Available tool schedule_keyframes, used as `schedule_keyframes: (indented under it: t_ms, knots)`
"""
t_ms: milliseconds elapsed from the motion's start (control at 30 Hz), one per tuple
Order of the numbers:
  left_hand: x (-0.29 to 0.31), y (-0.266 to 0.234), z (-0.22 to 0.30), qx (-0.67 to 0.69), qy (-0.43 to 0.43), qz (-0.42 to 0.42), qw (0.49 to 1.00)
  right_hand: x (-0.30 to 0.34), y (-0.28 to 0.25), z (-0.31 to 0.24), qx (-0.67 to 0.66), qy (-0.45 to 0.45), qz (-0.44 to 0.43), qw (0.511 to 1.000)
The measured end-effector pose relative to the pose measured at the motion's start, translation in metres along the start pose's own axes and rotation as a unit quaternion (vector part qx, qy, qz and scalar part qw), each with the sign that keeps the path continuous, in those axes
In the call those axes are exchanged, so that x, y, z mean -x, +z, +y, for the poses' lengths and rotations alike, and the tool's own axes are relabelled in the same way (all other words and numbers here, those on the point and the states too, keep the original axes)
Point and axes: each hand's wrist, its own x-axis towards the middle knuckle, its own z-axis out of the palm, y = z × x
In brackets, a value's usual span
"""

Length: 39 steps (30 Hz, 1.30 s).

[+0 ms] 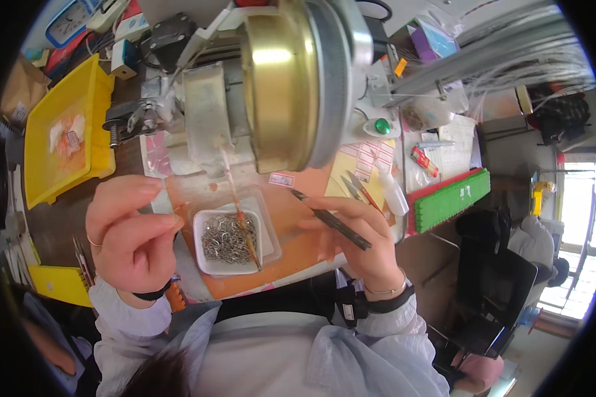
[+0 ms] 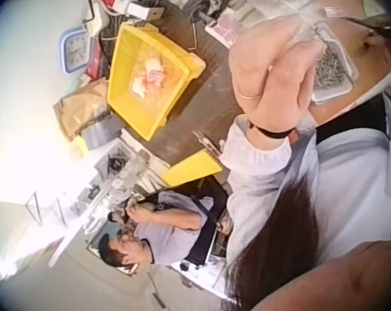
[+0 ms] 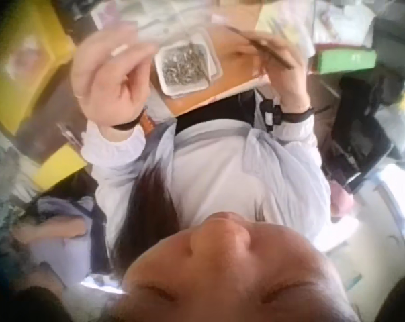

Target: Assembling small precision metal components using glue and tweezers at a workbench.

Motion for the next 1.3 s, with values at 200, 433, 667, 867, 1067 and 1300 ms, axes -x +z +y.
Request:
schedule_keyframes:
  t_ms: [200, 433, 667, 867, 1067, 1300]
  knots:
    - [0.0, -0.004, 0.001, 0.063, -0.008, -0.05, 0.997, 0.016, 0.008, -0.009, -0.085, -0.141, -0.073, 0.984]
    - [0.0, -0.005, 0.002, 0.148, -0.027, -0.079, 0.985, 0.004, 0.035, -0.028, 0.137, -0.337, -0.22, 0.905]
    - [0.001, 0.0, -0.004, 0.172, 0.0, -0.05, 0.984, 0.004, 0.053, -0.023, 0.191, -0.375, -0.165, 0.892]
    - [-0.001, 0.002, -0.002, 0.172, 0.005, -0.039, 0.984, 0.005, 0.054, -0.024, 0.219, -0.394, -0.167, 0.877]
    - [0.003, 0.002, -0.003, 0.169, 0.008, -0.039, 0.985, 0.002, 0.061, -0.025, 0.266, -0.391, -0.175, 0.863]
    - [0.002, 0.003, -0.003, 0.166, 0.007, -0.043, 0.985, -0.001, 0.059, -0.024, 0.26, -0.397, -0.181, 0.861]
